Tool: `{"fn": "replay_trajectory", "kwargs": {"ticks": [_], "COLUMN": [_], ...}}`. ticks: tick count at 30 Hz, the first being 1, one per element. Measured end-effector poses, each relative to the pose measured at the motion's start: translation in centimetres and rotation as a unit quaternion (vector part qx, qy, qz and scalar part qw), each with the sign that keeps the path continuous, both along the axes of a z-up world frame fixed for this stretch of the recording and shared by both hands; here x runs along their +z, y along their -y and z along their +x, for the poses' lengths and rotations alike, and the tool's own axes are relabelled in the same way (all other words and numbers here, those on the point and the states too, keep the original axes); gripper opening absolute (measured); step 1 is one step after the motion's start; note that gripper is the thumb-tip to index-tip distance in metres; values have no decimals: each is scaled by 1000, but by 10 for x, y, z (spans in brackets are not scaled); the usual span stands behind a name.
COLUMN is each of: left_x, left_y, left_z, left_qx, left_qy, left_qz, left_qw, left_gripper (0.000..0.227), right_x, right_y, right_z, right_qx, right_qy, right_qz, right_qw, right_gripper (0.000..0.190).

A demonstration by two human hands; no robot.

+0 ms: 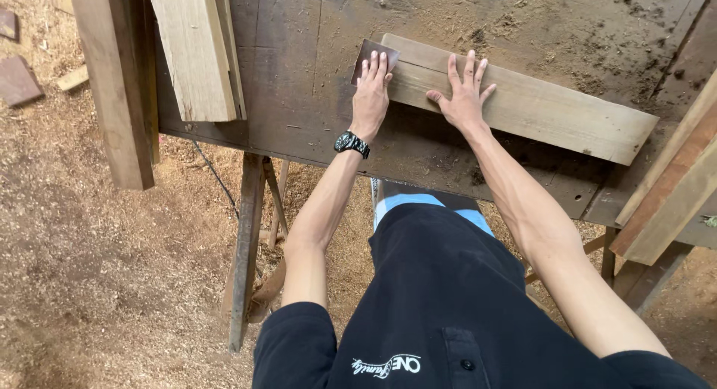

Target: The person sands a piece of wood on a workbench using sandpaper, rubbing the surfaces and edges repeatedly.

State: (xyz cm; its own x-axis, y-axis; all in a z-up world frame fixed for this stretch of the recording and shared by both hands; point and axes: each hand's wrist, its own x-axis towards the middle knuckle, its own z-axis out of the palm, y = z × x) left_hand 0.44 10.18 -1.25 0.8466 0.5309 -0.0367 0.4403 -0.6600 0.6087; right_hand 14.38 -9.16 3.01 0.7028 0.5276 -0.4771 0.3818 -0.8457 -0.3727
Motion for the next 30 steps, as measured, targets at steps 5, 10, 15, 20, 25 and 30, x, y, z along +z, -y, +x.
{"fn": "replay_trajectory", "kwargs": {"ticks": [5, 10, 15, 20, 25, 30], "left_x": [-25, -32, -5, -22, -35, -4], "left_y": [-20, -20, 0, -12, -18, -1], "left_z": [50, 51, 9, 43, 72, 26], "left_qx": [17, 26, -21, -11, 13, -21], "left_qy": [-2, 21, -1, -6, -10, -13], "left_qz": [-33, -51, 27, 18, 15, 4], "left_qw": [999, 998, 999, 1000, 1000, 1000], "left_gripper": [49, 51, 49, 51, 51, 50], "right_x": [-3, 2, 5, 1, 3, 5], "right_y": [1, 2, -1, -2, 2, 0], "right_z": [-1, 0, -1, -2, -4, -2], "right_qx": [3, 4, -2, -5, -7, -11], "right_qy": [6, 1, 8, 12, 1, 2], "right_qz": [-1, 1, 13, 8, 3, 5], "right_qw": [1000, 1000, 1000, 1000, 1000, 1000], "right_gripper": [102, 101, 101, 101, 99, 100]}}
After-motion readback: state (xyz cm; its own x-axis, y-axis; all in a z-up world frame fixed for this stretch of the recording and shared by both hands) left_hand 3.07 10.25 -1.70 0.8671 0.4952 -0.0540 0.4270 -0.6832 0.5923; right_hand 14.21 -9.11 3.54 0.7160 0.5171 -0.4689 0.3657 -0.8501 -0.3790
